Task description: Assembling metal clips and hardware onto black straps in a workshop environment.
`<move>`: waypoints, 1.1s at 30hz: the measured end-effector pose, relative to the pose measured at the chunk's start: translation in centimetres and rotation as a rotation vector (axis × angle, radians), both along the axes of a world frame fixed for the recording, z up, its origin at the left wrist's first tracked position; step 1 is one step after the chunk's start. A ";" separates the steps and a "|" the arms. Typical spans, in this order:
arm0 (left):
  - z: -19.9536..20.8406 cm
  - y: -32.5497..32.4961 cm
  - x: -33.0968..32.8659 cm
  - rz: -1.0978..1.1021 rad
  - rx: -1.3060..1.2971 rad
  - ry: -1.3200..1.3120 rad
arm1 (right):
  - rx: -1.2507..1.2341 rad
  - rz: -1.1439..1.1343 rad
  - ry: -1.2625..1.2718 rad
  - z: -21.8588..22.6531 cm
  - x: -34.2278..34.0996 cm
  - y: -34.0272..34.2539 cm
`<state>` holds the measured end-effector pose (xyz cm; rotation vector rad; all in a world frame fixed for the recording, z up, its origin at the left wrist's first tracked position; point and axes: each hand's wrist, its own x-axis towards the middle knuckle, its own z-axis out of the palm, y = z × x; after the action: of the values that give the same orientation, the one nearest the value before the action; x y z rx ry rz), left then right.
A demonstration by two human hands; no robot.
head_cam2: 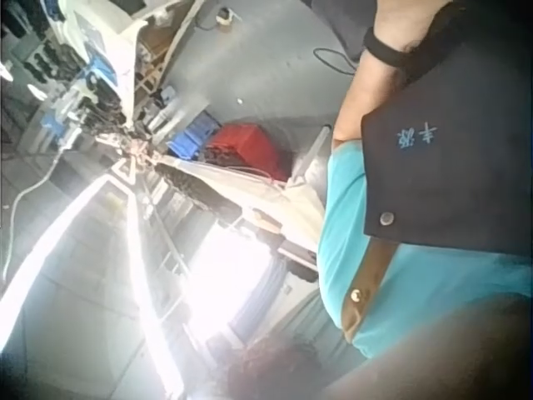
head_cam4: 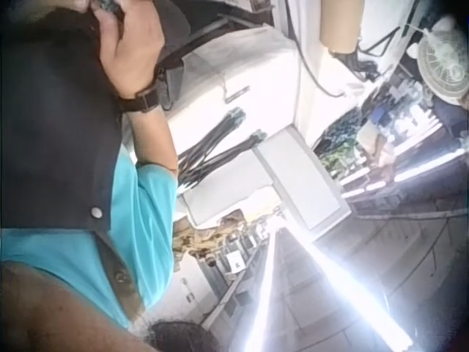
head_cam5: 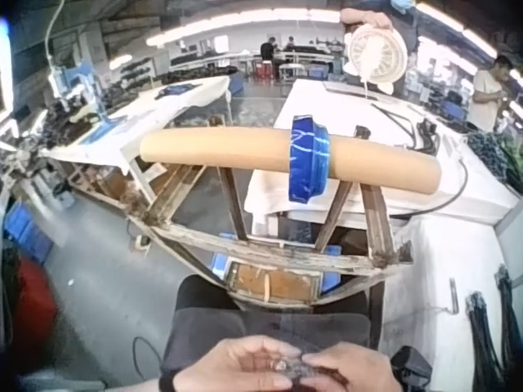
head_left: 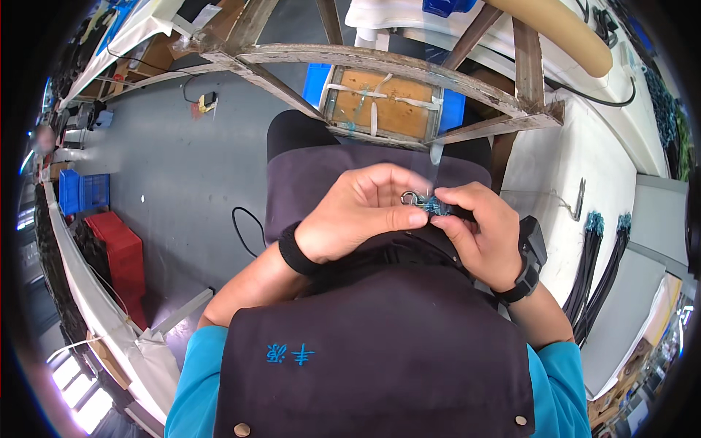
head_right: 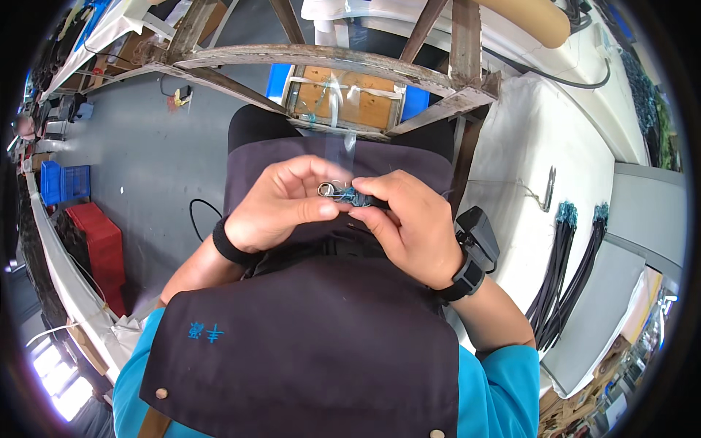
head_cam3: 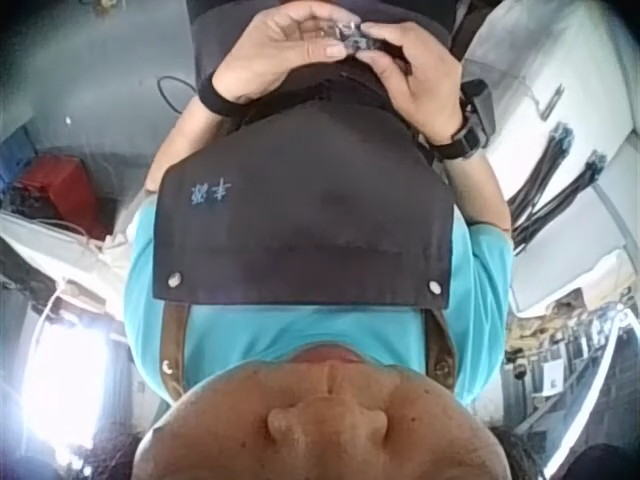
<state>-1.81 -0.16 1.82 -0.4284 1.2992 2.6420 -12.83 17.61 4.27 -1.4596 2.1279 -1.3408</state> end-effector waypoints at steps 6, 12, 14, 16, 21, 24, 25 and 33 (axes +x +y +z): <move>-0.6 -0.5 -0.8 -0.046 -0.046 0.186 | 0.050 -0.029 -0.240 -0.1 -0.3 0.3; -0.5 0.3 -0.2 0.007 -0.111 0.146 | 0.219 -0.057 -0.479 0.5 -1.0 0.1; -0.3 0.6 -0.1 0.057 -0.144 0.100 | 0.312 -0.038 -0.525 0.8 -1.4 0.1; -0.5 0.9 0.0 0.071 -0.171 0.092 | 0.404 -0.020 -0.569 0.6 -1.8 -0.1; -0.6 1.7 0.0 0.105 -0.116 0.040 | 0.356 -0.044 -1.180 -0.6 -2.0 0.0; -1.4 1.8 0.4 0.142 -0.155 0.093 | 0.359 -0.040 -1.440 -0.8 -1.3 0.1; -1.6 1.9 0.6 0.144 -0.188 0.072 | 0.316 -0.036 -1.531 -1.0 -1.0 0.1; -2.0 1.2 1.2 0.229 -0.184 0.038 | 0.095 -0.145 -0.623 -2.8 -1.4 2.1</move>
<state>-0.59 1.09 -0.18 -0.5891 1.6016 2.7331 -14.23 19.74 1.43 -0.7227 1.8638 -1.4720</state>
